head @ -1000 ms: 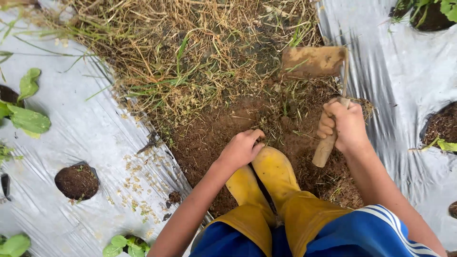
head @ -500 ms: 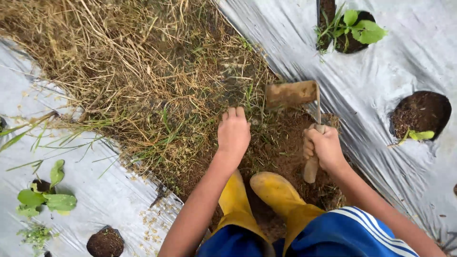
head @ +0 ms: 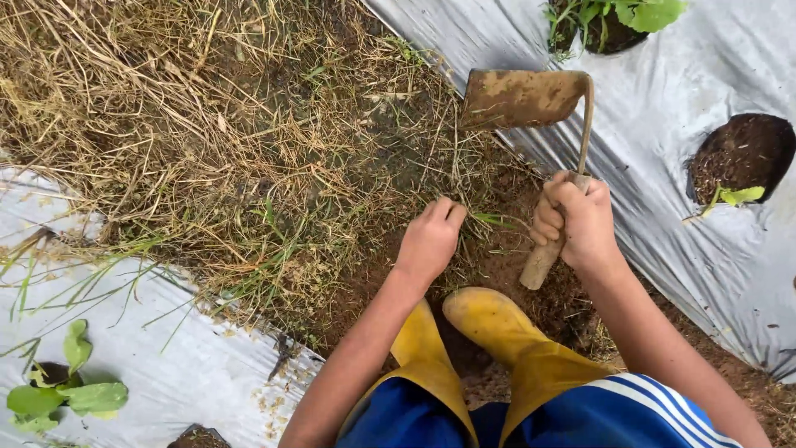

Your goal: The person uses a small hand hoe to scrape and remove weeds and dry grass from the soil between rows of plants. They work along a strip of ground covered with white plastic mulch, clearing the area around small green seedlings.

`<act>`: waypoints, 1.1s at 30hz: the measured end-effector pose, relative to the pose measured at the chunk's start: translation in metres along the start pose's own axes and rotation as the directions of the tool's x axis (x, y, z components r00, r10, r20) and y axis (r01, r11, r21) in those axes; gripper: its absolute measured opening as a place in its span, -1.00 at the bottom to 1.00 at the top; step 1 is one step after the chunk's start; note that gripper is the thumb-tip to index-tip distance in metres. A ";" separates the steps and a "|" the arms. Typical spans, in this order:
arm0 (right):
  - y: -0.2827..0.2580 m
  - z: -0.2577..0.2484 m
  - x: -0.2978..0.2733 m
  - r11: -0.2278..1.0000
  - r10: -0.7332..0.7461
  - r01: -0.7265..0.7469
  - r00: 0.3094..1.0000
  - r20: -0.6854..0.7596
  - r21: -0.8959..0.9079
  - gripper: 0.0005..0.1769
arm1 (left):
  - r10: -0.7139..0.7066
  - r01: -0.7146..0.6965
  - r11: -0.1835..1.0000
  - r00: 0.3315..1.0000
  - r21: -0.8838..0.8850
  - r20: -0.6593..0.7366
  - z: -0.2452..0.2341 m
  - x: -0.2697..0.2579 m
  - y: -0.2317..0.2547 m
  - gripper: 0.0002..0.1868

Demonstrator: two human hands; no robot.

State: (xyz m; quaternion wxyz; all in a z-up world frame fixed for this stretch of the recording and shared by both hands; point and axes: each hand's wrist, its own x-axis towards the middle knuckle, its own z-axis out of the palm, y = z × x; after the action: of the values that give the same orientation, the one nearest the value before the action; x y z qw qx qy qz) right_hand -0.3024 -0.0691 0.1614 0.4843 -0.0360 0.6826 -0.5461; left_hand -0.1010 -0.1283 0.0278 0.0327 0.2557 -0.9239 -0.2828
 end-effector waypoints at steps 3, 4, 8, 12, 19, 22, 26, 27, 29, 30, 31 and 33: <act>0.035 0.008 0.006 0.994 0.081 -0.080 0.997 0.014 -0.072 -0.73 | 0.058 -0.056 0.998 0.997 0.041 -0.042 0.015 -0.017 0.004 -0.88; 0.041 0.008 0.004 0.994 0.077 -0.076 0.997 0.010 -0.074 -0.73 | 0.061 -0.059 0.997 0.997 0.038 -0.045 0.014 -0.016 0.003 -0.88; 0.038 0.000 0.004 0.968 0.196 -0.190 0.981 0.018 -0.163 -0.73 | 0.090 -0.085 0.993 0.994 0.079 -0.068 0.021 -0.016 0.005 -0.88; -0.011 0.007 0.011 0.999 0.036 -0.037 0.999 0.037 0.029 -0.75 | 0.106 -0.088 0.989 0.983 0.117 -0.153 0.027 -0.020 0.004 -0.92; 0.036 0.019 0.012 0.984 0.030 -0.013 0.995 0.093 -0.179 -0.63 | 0.116 -0.095 0.988 0.978 0.122 -0.174 0.017 -0.016 0.012 -0.91; 0.046 0.010 0.004 0.940 0.262 -0.238 0.962 0.071 -0.244 -0.70 | 0.127 -0.124 0.992 0.986 0.030 -0.110 0.016 -0.018 0.030 -0.84; 0.011 0.004 -0.001 0.989 0.129 -0.118 0.982 0.139 -0.086 -0.70 | 0.191 -0.197 0.978 0.978 -0.072 -0.088 0.034 -0.027 0.043 -0.83; 0.002 0.002 0.004 0.998 0.048 -0.054 0.986 0.160 0.030 -0.72 | 0.185 -0.193 0.979 0.978 -0.069 -0.100 0.041 -0.024 0.039 -0.84; -0.007 0.006 0.010 0.999 -0.005 -0.002 0.984 0.179 0.042 -0.69 | 0.191 -0.198 0.978 0.977 -0.063 -0.096 0.042 -0.021 0.040 -0.83; -0.010 0.008 0.011 0.997 -0.056 0.046 0.979 0.197 0.057 -0.65 | 0.196 -0.201 0.978 0.977 -0.057 -0.089 0.042 -0.022 0.041 -0.81; 0.000 0.007 0.011 0.997 -0.059 0.047 0.980 0.192 0.065 -0.65 | 0.203 -0.208 0.977 0.976 -0.054 -0.083 0.039 -0.022 0.040 -0.81; 0.020 0.004 0.010 0.969 0.105 -0.058 0.976 0.190 -0.239 -0.67 | 0.211 -0.217 0.974 0.973 -0.062 -0.092 0.035 -0.020 0.041 -0.87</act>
State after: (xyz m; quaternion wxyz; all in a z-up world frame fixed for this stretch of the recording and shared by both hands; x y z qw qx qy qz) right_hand -0.2958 -0.0695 0.1398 0.5656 -0.1193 0.6900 -0.4356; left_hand -0.1095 -0.0714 0.0225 0.1114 0.1651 -0.9331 -0.2994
